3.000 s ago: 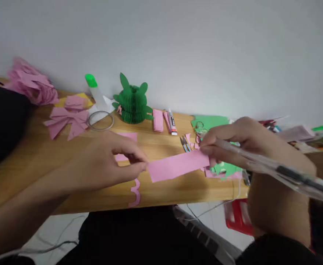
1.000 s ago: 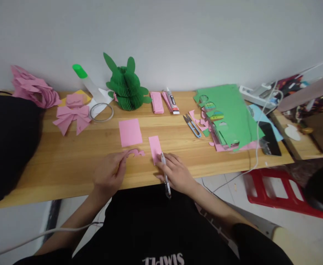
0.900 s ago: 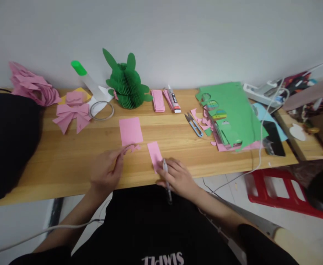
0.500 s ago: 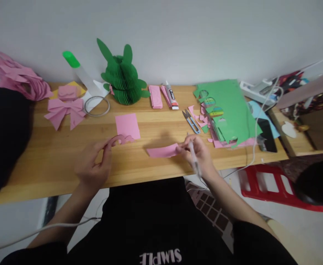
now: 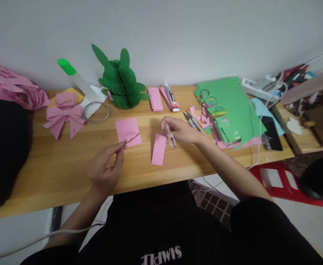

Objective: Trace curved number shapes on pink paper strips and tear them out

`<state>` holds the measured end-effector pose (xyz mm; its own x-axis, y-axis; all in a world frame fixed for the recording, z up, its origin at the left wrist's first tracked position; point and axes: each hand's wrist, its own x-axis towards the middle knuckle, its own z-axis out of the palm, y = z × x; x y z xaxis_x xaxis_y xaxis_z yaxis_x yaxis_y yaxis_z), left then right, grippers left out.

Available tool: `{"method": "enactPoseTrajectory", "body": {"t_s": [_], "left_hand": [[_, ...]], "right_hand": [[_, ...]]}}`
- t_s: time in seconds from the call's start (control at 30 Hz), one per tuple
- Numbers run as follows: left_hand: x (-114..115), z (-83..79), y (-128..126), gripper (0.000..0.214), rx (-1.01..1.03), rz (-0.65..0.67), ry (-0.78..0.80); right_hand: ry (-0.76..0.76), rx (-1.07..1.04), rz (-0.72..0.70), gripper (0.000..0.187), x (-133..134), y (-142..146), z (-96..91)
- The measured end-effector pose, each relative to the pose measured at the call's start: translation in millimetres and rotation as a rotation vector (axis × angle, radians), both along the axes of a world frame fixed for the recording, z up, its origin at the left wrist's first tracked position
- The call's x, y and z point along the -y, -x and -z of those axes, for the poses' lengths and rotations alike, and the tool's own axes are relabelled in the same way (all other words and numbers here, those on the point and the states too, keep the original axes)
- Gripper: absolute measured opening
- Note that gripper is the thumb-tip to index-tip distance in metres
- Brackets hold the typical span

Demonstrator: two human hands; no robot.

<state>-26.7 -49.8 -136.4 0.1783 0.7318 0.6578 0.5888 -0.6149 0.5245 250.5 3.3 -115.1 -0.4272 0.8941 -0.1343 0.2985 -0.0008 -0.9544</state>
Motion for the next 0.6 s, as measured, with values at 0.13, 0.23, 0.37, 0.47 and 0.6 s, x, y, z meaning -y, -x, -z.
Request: {"method": "enactPoseTrajectory", "body": {"t_s": [0.13,0.23,0.37,0.47,0.6], "left_hand": [[-3,-3.9,-9,0.026,-0.048,0.06,-0.054],[-8,-8.6,-14,0.026,-0.16,0.148,-0.136],[-15,-10.4,-24,0.02,-0.307,0.337,-0.333],[-19,-8.0,-32,0.013,-0.459,0.464,-0.477],[-21,0.7,-35,0.015,-0.525,0.588,-0.482]], "right_hand": [[-0.021,-0.049,0.115,0.025,-3,1,5.3],[-0.057,-0.109,0.268,0.033,4,-3,6.9],[-0.087,-0.179,0.41,0.039,24,-8,5.1],[-0.111,-0.222,0.512,0.039,43,-4,6.8],[-0.085,-0.24,0.645,0.038,71,9,14.8]]}}
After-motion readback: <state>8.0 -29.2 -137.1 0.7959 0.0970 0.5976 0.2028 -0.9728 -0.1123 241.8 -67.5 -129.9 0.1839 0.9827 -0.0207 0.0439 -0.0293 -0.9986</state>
